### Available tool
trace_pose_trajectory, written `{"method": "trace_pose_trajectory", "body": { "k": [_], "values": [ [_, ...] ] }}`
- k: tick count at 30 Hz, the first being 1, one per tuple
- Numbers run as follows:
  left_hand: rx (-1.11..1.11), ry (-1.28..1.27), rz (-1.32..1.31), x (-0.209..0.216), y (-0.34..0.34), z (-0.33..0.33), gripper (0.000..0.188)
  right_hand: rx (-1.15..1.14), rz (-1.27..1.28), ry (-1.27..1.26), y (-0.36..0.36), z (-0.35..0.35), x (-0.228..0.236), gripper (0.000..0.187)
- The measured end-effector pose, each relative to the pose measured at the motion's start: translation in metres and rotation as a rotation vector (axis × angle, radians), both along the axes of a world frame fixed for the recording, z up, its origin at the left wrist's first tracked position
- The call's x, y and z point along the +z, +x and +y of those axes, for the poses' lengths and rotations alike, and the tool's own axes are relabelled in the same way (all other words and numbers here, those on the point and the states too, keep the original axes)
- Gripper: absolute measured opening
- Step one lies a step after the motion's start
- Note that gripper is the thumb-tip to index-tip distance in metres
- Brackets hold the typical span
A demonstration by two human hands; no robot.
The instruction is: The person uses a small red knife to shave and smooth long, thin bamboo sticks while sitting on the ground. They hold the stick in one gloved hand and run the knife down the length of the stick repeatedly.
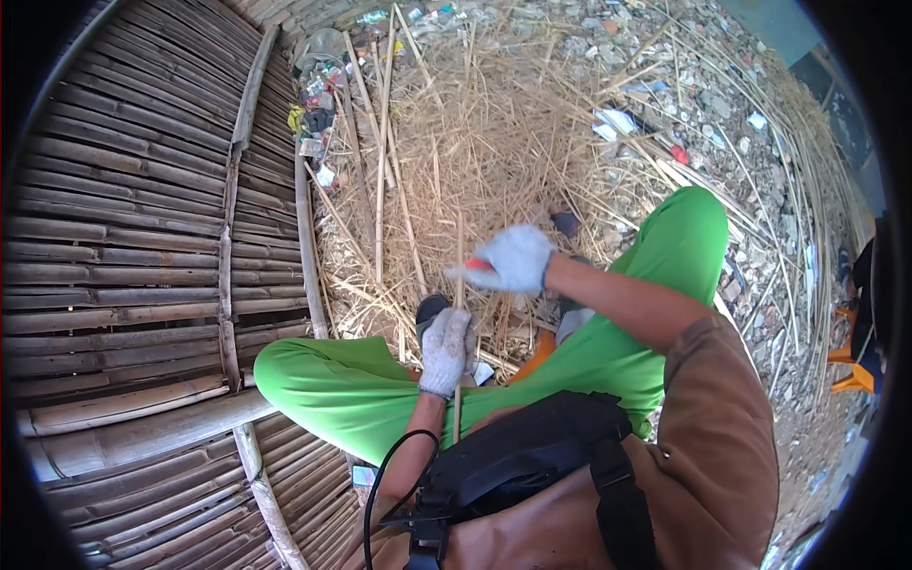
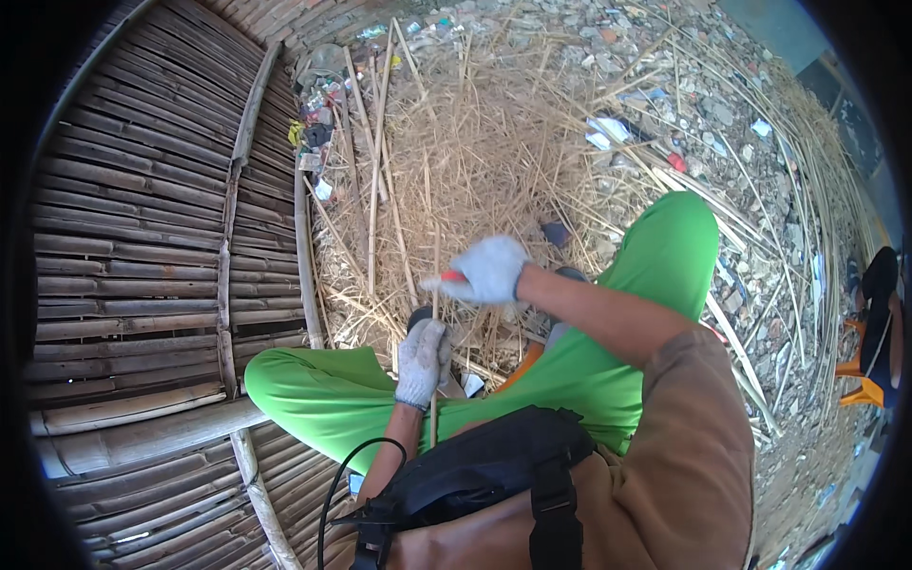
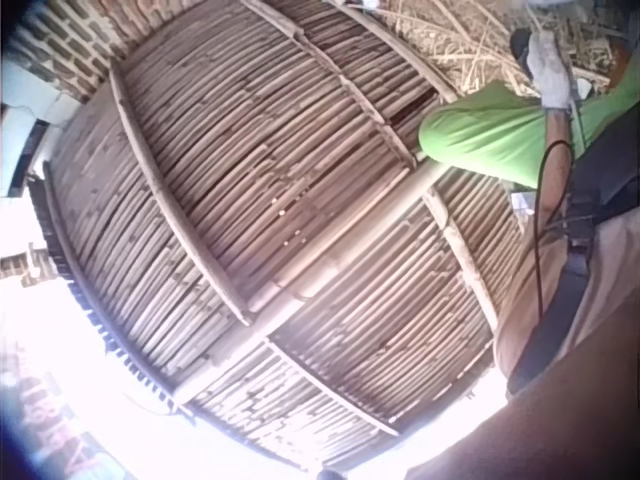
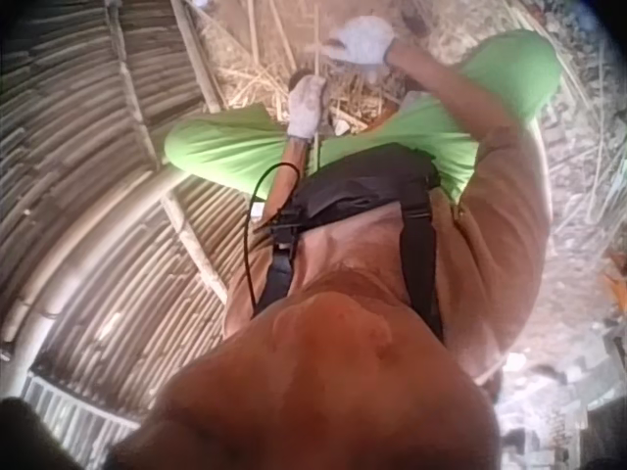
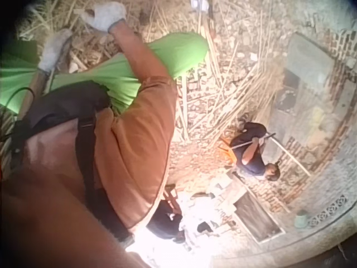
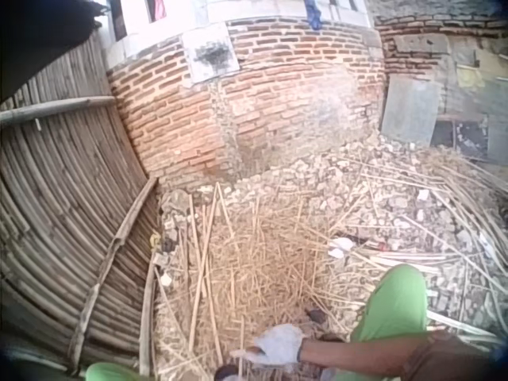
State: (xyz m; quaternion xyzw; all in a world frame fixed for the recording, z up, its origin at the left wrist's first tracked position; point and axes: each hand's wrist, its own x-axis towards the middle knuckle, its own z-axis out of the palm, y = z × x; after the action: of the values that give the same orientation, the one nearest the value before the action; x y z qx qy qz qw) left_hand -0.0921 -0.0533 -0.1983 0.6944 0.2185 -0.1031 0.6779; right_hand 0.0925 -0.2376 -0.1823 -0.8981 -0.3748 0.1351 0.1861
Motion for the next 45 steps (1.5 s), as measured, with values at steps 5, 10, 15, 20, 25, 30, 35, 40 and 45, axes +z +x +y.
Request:
{"method": "trace_pose_trajectory", "body": {
  "k": [5, 10, 15, 20, 25, 30, 35, 40, 45],
  "values": [
    [-0.021, 0.007, -0.029, -0.001, -0.001, 0.003, 0.032, -0.276, -0.071, -0.001, 0.069, -0.011, -0.003, 0.069],
    [0.017, -0.041, -0.004, 0.011, 0.0, 0.003, 0.037, -0.198, 0.048, -0.009, 0.025, -0.006, 0.009, 0.063],
    [-0.009, -0.031, -0.022, 0.004, -0.001, 0.003, 0.038, 0.013, 0.007, -0.008, -0.015, 0.005, -0.003, 0.074],
    [-0.036, -0.076, -0.007, 0.007, -0.005, 0.005, 0.037, -0.242, -0.008, -0.013, 0.055, -0.005, 0.005, 0.078],
    [0.047, -0.115, -0.081, 0.008, -0.002, 0.003, 0.036, -0.141, 0.05, 0.033, 0.012, 0.001, 0.011, 0.078],
    [0.045, -0.075, -0.069, 0.008, -0.003, 0.004, 0.036, 0.024, 0.011, 0.02, -0.017, 0.007, -0.001, 0.069],
    [0.091, -0.118, -0.044, 0.003, 0.002, 0.008, 0.037, -0.015, -0.074, -0.006, 0.019, 0.011, 0.0, 0.067],
    [0.052, -0.148, -0.072, 0.0, -0.006, 0.01, 0.034, -0.304, 0.057, -0.05, 0.069, -0.007, -0.007, 0.082],
    [0.069, -0.192, -0.118, 0.008, -0.006, 0.008, 0.026, -0.242, 0.042, 0.11, 0.051, -0.009, -0.008, 0.077]
  ]
}}
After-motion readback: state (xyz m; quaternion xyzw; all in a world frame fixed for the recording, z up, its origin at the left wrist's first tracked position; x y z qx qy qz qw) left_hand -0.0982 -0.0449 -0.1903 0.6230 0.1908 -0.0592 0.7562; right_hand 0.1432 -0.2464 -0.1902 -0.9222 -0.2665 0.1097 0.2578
